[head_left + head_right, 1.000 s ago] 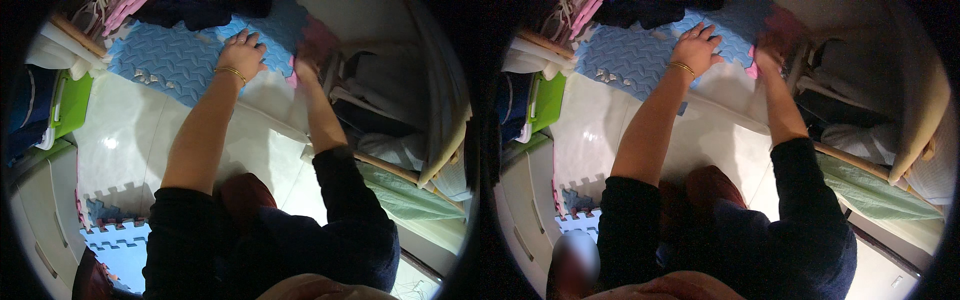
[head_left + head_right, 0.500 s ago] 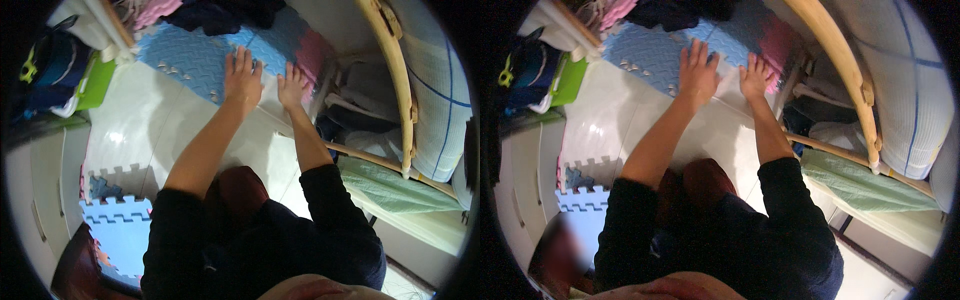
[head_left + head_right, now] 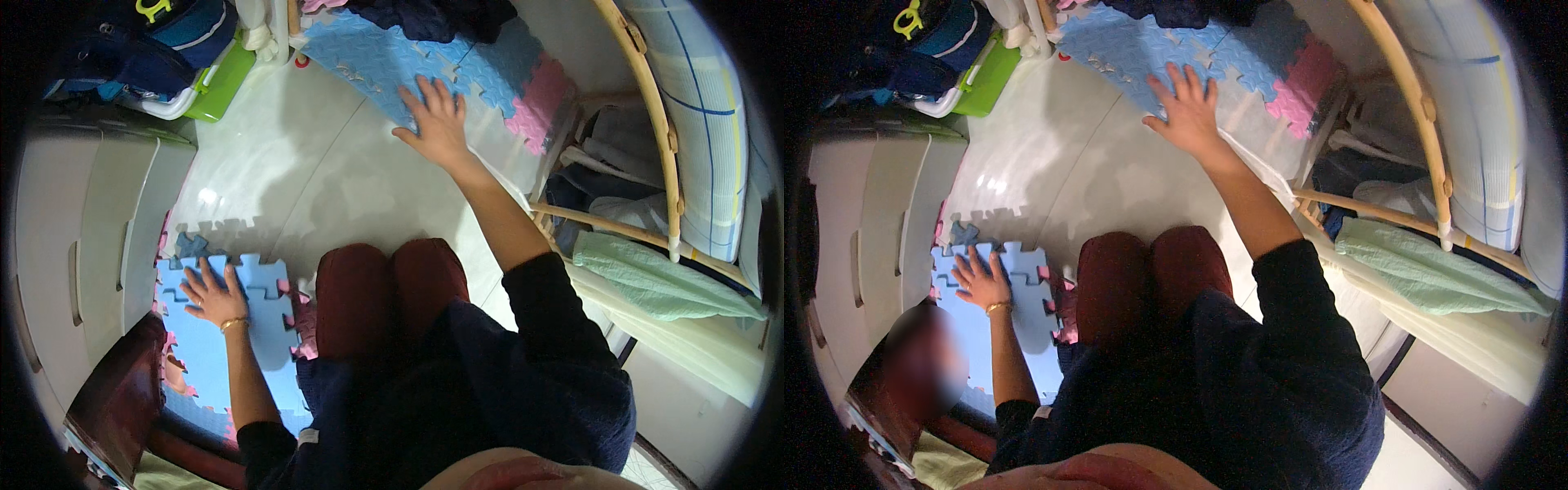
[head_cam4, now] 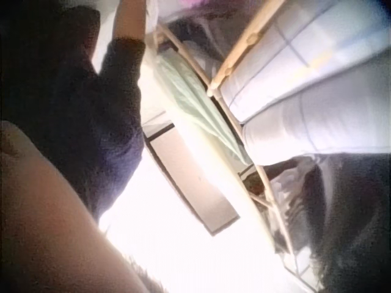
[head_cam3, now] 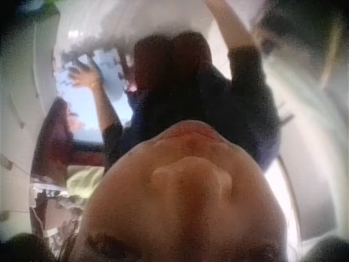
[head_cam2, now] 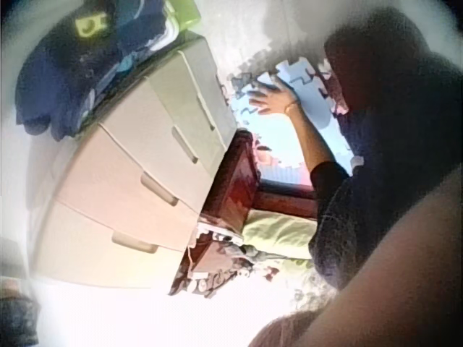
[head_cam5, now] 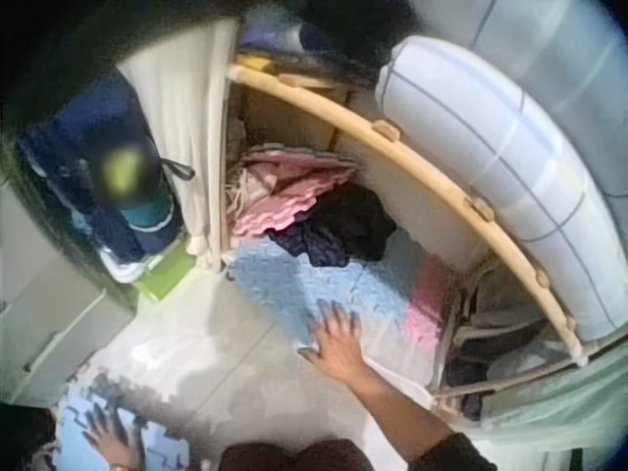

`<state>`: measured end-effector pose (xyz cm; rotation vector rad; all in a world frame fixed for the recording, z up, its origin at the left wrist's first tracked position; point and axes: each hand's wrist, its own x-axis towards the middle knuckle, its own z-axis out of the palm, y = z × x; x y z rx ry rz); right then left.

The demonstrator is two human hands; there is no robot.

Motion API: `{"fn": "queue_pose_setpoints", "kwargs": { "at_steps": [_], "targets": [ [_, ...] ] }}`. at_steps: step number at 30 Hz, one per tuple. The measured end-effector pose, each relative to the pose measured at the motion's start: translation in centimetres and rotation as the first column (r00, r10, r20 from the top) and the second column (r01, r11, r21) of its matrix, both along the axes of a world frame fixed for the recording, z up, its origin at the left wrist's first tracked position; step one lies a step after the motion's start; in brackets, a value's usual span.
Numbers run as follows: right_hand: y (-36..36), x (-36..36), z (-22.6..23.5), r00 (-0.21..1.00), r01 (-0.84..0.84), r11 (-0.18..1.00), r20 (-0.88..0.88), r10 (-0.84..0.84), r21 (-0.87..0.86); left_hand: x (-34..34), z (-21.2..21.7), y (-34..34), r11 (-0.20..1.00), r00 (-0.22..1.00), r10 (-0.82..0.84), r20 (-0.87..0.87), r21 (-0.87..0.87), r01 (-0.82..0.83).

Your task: The person assembles interlocking foam floor mats by connecting pink and blue pieces together on a tiled floor. They retrieve additional pieces from a nearby storage area and continue to interlock them to form a larger play area.

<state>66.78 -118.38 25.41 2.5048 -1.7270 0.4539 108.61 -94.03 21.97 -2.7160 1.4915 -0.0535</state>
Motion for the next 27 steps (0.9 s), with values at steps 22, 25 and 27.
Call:
{"fn": "queue_pose_setpoints", "kwargs": {
  "at_steps": [22, 25, 27],
  "targets": [
    [-2.1, 2.8, 0.0, 0.874, -0.045, 0.989, -0.486, -0.029, -0.14, 0.8, -0.7, 0.4, 0.972, 0.982, -0.159, -0.099, -0.189, 0.139],
    [-2.1, 3.1, 0.5, 0.868, -0.005, 0.997, -0.495, -0.035, -0.078, 1.0, -0.5, 0.5, 0.975, 0.984, -0.146, -0.103, -0.187, 0.125],
    [-2.4, 2.4, 0.1, 0.877, 0.01, 0.997, -0.479, -0.048, -0.08, 0.8, -0.6, 0.4, 0.975, 0.984, -0.143, -0.107, -0.187, 0.121]
  ]
}}
